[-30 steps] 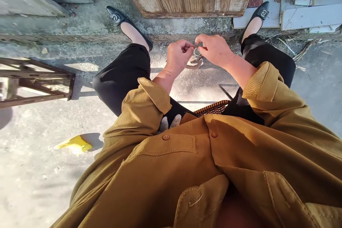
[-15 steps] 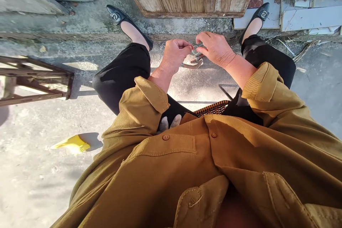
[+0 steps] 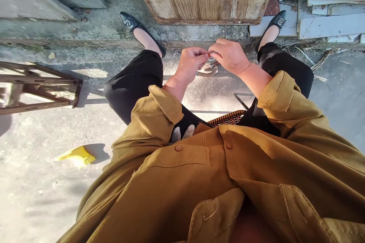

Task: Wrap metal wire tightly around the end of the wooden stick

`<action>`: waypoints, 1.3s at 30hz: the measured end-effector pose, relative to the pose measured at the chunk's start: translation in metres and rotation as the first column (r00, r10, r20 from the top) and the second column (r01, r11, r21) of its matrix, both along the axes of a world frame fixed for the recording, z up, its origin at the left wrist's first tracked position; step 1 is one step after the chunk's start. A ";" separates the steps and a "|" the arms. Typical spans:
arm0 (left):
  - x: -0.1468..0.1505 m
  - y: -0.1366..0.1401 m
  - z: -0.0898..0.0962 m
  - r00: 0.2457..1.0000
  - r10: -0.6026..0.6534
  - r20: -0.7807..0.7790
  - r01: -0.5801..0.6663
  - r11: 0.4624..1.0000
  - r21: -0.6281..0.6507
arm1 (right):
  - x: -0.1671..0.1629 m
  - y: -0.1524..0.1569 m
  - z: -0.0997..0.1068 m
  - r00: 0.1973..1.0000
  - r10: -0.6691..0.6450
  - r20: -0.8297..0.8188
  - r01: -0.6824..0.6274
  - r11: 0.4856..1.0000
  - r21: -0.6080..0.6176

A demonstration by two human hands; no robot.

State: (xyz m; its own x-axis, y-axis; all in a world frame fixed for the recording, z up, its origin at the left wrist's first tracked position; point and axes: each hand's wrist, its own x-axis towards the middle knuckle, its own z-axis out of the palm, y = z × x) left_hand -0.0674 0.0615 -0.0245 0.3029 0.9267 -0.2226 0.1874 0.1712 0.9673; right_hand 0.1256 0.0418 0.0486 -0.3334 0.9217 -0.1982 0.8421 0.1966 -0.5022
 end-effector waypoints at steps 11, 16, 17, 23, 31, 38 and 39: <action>0.004 -0.004 0.027 0.997 -0.077 0.017 0.077 0.997 0.007 | -0.004 0.001 -0.005 0.990 0.021 0.140 -0.033 0.996 0.079; 0.004 -0.004 0.025 0.998 -0.058 -0.006 0.059 0.998 0.037 | 0.003 0.004 -0.008 0.999 -0.030 0.029 0.029 0.999 0.029; 0.004 -0.004 0.024 0.999 -0.046 0.001 0.045 0.999 0.019 | 0.004 0.004 -0.008 0.999 -0.019 0.027 0.018 0.999 0.037; 0.005 -0.002 0.016 0.999 -0.027 -0.023 0.027 1.000 -0.002 | 0.010 0.001 -0.005 0.986 0.130 0.109 -0.141 0.985 0.100; 0.004 -0.003 0.017 0.998 -0.054 -0.039 0.055 0.998 0.009 | 0.004 0.001 0.002 0.941 0.211 0.266 -0.236 0.970 0.064; 0.008 -0.009 0.026 0.998 -0.057 -0.032 0.056 0.997 -0.047 | -0.008 -0.003 -0.009 0.974 0.037 0.222 -0.057 0.995 0.080; 0.009 -0.010 0.026 0.998 -0.044 -0.048 0.042 0.998 -0.049 | -0.010 -0.003 -0.012 0.977 0.002 0.215 -0.019 0.997 0.078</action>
